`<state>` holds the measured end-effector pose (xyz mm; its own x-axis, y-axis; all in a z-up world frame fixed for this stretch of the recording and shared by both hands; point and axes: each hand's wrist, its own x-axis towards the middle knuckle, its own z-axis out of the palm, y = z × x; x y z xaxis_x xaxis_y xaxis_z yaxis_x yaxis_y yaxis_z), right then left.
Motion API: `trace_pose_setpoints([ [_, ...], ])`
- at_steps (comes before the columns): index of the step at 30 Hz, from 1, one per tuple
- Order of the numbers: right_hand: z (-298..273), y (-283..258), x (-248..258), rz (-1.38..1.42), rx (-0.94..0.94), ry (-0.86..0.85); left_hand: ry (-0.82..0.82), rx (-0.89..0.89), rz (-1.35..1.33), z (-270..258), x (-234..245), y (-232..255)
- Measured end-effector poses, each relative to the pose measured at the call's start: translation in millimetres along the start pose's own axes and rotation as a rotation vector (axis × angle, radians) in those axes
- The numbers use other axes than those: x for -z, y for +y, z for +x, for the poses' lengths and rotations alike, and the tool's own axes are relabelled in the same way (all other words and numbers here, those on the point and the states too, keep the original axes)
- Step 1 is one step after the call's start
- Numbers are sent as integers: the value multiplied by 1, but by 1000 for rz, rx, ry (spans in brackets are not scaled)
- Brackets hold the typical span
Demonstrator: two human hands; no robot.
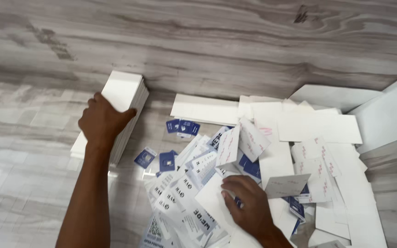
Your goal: The person repeatedly picks up small white paper sheets from a scattered pile on a tiled floor and stacks them into a neat pile on the left. The hands handle the sheets one at a time or in small groups, aligning them before placing them onto the growing stack.
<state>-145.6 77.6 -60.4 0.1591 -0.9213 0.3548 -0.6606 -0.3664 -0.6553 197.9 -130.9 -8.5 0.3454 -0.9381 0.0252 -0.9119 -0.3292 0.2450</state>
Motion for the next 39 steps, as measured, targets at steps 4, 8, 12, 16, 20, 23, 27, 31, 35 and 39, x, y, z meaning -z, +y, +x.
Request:
trace_pose_setpoints([
  [4,-1,0,-4,-16,23,4,-13,5,23,2,-4,-1],
  [8,-2,3,-2,-17,39,11,6,-5,45,5,-7,1],
  [12,1,1,-3,-24,16,-10,35,-25,43,5,-8,-3],
  [16,-4,0,-1,-44,40,-11,25,-21,32,4,-11,-4],
  [20,1,-1,-1,-27,8,-29,16,-2,19,4,-8,-4],
  [23,-4,-2,-1,-20,60,-5,39,-35,32,2,-11,-4],
  [27,3,-2,0,-30,21,-40,72,-32,57,4,-6,-4],
  [31,-4,5,-2,-31,22,-46,-20,15,40,4,-12,-4],
  [35,-1,4,-3,-27,-17,-71,42,-14,54,7,-12,-5],
  [39,-3,2,-1,-11,15,-41,30,-21,33,5,-13,-4],
])
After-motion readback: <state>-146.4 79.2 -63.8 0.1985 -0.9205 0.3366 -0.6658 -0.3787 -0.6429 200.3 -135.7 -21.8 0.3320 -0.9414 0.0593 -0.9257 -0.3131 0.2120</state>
